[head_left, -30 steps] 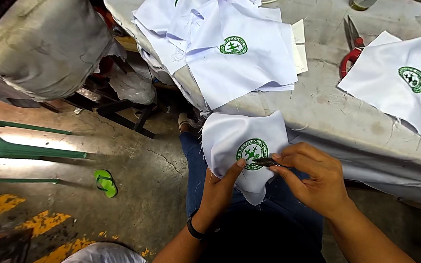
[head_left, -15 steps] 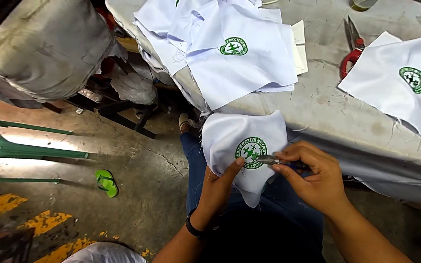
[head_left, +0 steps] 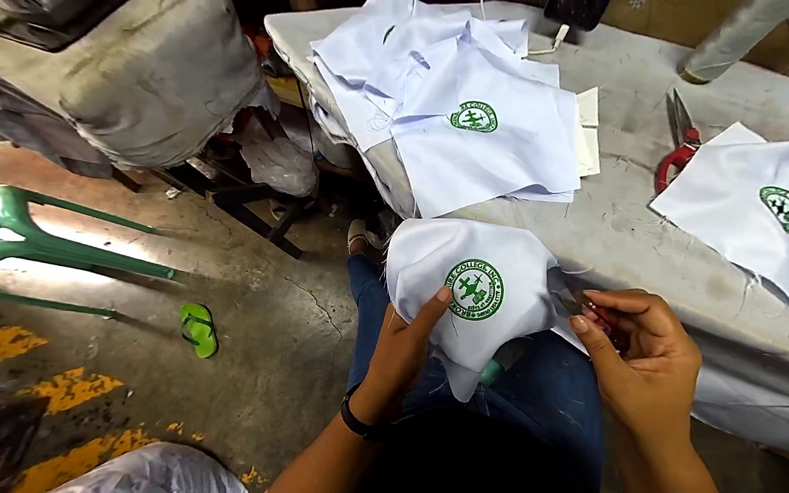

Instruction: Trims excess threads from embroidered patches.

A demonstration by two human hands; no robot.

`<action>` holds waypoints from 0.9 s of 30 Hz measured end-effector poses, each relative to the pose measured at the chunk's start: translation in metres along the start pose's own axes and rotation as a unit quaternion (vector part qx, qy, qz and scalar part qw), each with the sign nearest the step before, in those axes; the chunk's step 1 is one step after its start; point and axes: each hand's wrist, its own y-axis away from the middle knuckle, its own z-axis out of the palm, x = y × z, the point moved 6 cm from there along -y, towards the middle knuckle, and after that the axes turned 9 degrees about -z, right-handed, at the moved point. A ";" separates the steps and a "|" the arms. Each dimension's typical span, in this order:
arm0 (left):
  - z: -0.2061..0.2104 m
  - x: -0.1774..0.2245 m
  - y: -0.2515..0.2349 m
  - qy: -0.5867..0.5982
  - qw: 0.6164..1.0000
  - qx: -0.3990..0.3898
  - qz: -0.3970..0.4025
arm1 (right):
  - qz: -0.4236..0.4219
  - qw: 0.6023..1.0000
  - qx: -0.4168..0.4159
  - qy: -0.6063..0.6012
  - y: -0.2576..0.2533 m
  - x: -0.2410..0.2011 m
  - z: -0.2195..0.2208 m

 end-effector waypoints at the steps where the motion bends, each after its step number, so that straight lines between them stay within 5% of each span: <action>1: 0.000 0.001 0.001 -0.008 1.000 0.002 0.013 | -0.007 1.000 -0.010 0.008 0.000 -0.003 0.002; 10: 0.007 0.017 0.011 -0.067 0.984 -0.006 0.167 | -0.097 0.993 -0.063 0.024 -0.008 -0.026 0.018; 17: 0.015 0.015 0.013 -0.043 0.986 -0.005 0.161 | -0.168 0.960 -0.189 0.120 0.007 -0.029 0.060; 22: 0.006 0.009 0.005 -0.056 0.988 0.027 0.141 | -0.134 0.940 -0.308 -0.063 0.019 -0.031 0.052; 24: 0.007 0.006 0.004 -0.060 0.988 0.022 0.140 | -0.106 0.951 -0.258 -0.132 0.013 -0.030 0.043; 27: 0.012 0.002 0.004 -0.056 0.990 0.011 0.128 | -0.106 0.975 -0.195 -0.011 0.001 -0.023 0.039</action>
